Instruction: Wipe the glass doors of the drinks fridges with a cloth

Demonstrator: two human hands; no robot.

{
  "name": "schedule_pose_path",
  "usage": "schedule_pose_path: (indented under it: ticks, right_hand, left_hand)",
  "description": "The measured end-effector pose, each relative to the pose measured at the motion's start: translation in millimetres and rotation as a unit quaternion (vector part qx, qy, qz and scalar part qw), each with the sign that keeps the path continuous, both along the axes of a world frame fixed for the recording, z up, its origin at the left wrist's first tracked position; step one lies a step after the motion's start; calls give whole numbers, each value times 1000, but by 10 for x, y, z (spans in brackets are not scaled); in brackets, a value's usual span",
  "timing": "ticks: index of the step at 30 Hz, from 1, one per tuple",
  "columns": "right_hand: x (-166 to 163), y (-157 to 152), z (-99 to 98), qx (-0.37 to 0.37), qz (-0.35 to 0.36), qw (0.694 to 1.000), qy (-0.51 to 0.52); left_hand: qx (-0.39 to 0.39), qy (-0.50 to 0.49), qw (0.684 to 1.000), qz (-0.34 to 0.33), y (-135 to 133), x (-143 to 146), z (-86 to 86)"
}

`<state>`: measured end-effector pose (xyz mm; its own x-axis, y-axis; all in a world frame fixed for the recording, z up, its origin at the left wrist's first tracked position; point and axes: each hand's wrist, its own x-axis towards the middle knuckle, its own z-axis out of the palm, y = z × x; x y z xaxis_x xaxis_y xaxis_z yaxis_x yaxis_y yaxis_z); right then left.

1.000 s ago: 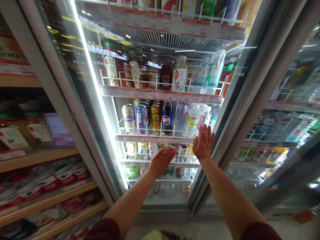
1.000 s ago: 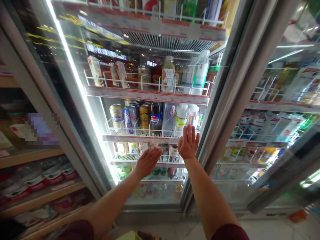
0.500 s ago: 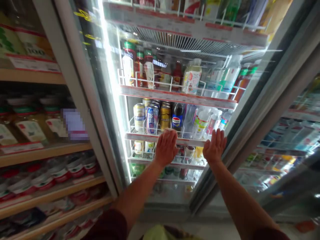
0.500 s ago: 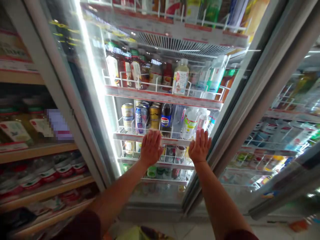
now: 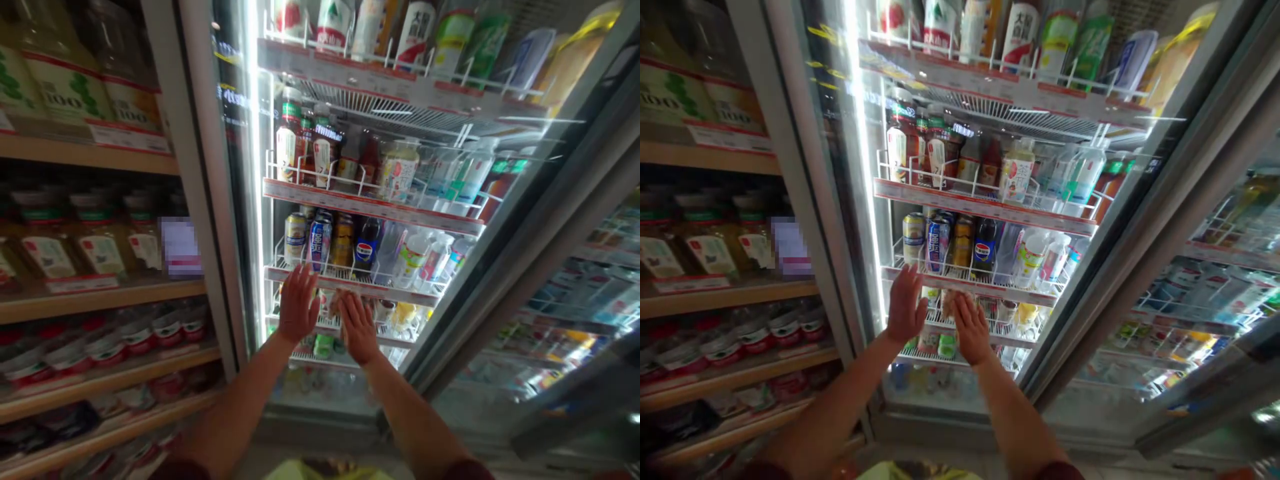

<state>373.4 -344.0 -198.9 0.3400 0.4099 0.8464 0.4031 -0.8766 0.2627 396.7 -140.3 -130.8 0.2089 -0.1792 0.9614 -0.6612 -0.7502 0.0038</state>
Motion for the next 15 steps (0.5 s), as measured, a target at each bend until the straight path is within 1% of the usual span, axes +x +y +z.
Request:
schedule_pose_path:
  ticks: [1,2,3,4,7,8,9,10,11,13,14,15]
  right_hand:
    - [-35,-79,4,-18,6,1000,3]
    - [-65,-164,64,-26,7,1000,5]
    - [-80,-248,179,-18,1,1000,-3]
    - [-75,-321,338,5,-10,1000,-22]
    - [53,-414,864,107,-49,986,-119]
    - [109,-393,968,128,-54,980,-143]
    - [155,-351,999,136,-55,977,-155]
    - [182,-296,952,129,-52,979,-150]
    - [185,-237,834,108,-41,985,-131]
    - [122,-155,472,28,1,998,-61]
    - [70,-149,291,-21,32,999,-23]
    - [17,-171,154,-69,62,996,12]
  left_hand:
    - [-4,-10,999,46,139,79,-11]
    - [-5,-14,996,83,262,165,-21]
    - [-2,-15,994,110,362,252,-31]
    - [2,-15,992,128,437,336,-45]
    - [11,-29,988,152,530,526,-110]
    - [8,-32,987,155,531,563,-135]
    - [5,-33,987,157,526,588,-160]
    - [1,-30,987,156,521,602,-181]
    - [-2,-24,988,152,517,610,-197]
    - [-6,-10,989,145,517,612,-213]
    - [-7,-10,990,142,519,610,-214]
    - [-8,-15,990,141,522,610,-213]
